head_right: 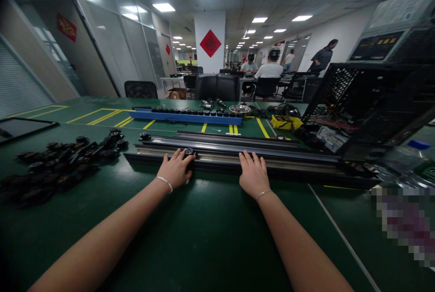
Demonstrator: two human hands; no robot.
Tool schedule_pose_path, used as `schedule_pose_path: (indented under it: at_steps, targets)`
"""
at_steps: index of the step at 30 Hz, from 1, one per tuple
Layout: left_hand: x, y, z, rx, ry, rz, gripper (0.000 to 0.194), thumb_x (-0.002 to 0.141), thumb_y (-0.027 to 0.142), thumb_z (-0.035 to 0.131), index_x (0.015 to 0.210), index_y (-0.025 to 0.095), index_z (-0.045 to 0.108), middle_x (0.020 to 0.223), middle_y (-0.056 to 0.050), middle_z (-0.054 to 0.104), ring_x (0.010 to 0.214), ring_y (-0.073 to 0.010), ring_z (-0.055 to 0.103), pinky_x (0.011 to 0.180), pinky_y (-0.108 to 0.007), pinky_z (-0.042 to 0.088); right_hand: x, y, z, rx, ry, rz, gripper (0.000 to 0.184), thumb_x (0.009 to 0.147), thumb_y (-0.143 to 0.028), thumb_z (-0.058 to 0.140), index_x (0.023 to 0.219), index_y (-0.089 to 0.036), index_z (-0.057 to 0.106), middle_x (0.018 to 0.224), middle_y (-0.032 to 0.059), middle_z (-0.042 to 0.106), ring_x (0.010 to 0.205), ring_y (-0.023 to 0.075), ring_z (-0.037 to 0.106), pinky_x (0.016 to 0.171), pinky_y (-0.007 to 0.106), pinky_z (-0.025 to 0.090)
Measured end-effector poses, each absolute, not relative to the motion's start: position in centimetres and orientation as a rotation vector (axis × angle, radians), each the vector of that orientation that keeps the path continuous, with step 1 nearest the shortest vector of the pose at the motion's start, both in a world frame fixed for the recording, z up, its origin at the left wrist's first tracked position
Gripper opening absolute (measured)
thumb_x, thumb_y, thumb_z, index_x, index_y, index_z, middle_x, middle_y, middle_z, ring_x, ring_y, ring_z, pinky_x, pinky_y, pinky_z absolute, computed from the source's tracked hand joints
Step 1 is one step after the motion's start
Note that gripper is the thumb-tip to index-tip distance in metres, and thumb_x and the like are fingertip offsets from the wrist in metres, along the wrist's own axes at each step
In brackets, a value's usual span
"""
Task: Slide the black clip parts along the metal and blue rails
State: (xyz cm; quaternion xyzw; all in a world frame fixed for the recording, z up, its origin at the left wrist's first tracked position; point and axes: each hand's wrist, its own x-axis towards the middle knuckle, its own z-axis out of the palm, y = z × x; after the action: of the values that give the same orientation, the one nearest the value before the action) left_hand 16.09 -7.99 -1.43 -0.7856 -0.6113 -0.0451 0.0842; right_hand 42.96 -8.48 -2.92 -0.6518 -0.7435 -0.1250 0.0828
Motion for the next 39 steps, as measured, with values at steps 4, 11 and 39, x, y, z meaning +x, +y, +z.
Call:
schedule_pose_path:
  at_steps: [4, 11, 39]
  targets:
    - [15.9, -8.0, -1.3, -2.345, -1.831, -0.141, 0.055, 0.077, 0.039, 0.052, 0.131, 0.034, 0.041, 0.146, -0.010, 0.035, 0.135, -0.0339, 0.026, 0.099, -0.065, 0.026, 43.0, -8.5, -2.9, -1.948, -2.224, -0.369, 0.066, 0.073, -0.013, 0.041, 0.139, -0.015, 0.037, 0.147, 0.0053, 0.034, 0.133, 0.0270, 0.028, 0.109, 0.048, 0.022]
    - [15.0, -8.1, -1.1, -2.331, -1.874, -0.107, 0.055, 0.078, 0.038, 0.050, 0.132, 0.034, 0.040, 0.147, -0.008, 0.033, 0.136, -0.0327, 0.024, 0.102, -0.061, 0.025, 43.1, -8.4, -3.0, -1.935, -2.222, -0.375, 0.066, 0.073, -0.013, 0.040, 0.139, -0.016, 0.037, 0.146, 0.0056, 0.034, 0.132, 0.0271, 0.029, 0.108, 0.048, 0.023]
    - [10.5, -7.8, -0.8, -2.276, -1.872, -0.032, 0.056, 0.078, 0.042, 0.049, 0.132, 0.031, 0.041, 0.146, -0.007, 0.035, 0.136, -0.0300, 0.026, 0.103, -0.051, 0.029, 43.1, -8.3, -3.0, -1.928, -2.229, -0.347, 0.065, 0.075, -0.012, 0.038, 0.140, -0.015, 0.036, 0.147, 0.0050, 0.034, 0.133, 0.0271, 0.028, 0.109, 0.047, 0.021]
